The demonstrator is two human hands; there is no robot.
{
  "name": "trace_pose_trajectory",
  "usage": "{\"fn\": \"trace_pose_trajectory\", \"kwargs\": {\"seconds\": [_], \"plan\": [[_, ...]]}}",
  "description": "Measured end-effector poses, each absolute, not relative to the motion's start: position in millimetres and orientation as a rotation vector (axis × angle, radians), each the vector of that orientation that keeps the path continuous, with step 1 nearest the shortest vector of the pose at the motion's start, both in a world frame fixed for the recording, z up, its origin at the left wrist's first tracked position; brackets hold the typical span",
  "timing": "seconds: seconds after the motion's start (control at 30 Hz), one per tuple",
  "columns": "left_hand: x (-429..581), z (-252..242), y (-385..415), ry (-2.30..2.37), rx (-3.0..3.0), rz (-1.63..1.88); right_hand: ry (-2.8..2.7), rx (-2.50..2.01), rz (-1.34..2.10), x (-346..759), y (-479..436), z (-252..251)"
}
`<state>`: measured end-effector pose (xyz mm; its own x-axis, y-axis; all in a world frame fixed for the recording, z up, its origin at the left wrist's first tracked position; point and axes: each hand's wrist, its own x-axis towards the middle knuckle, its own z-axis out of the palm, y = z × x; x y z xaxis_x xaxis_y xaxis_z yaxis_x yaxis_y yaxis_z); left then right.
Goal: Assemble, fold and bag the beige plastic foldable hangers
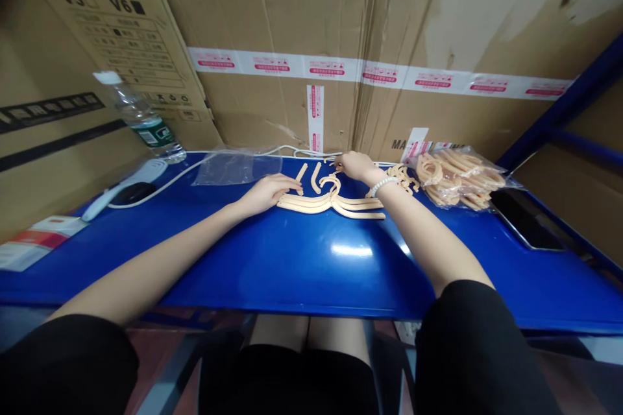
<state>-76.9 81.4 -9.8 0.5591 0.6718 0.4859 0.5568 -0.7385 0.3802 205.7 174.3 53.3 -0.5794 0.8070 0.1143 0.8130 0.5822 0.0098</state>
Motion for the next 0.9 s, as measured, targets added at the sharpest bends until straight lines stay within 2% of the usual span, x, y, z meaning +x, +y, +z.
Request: {"fn": "trace_pose_trajectory", "kwargs": {"seconds": [0.6,0.77,0.9], "plan": [[-84,-10,89,1.018,2.591,1.034,-2.728,-1.218,0.178,206,208,41],[-79,-2,75,1.003,2.521,1.231,-2.643,-1.185,0.193,205,199,35],[-64,8,57,0.937,2.277,1.579,-2.493,-1.186,0.131,209,190,37]]}}
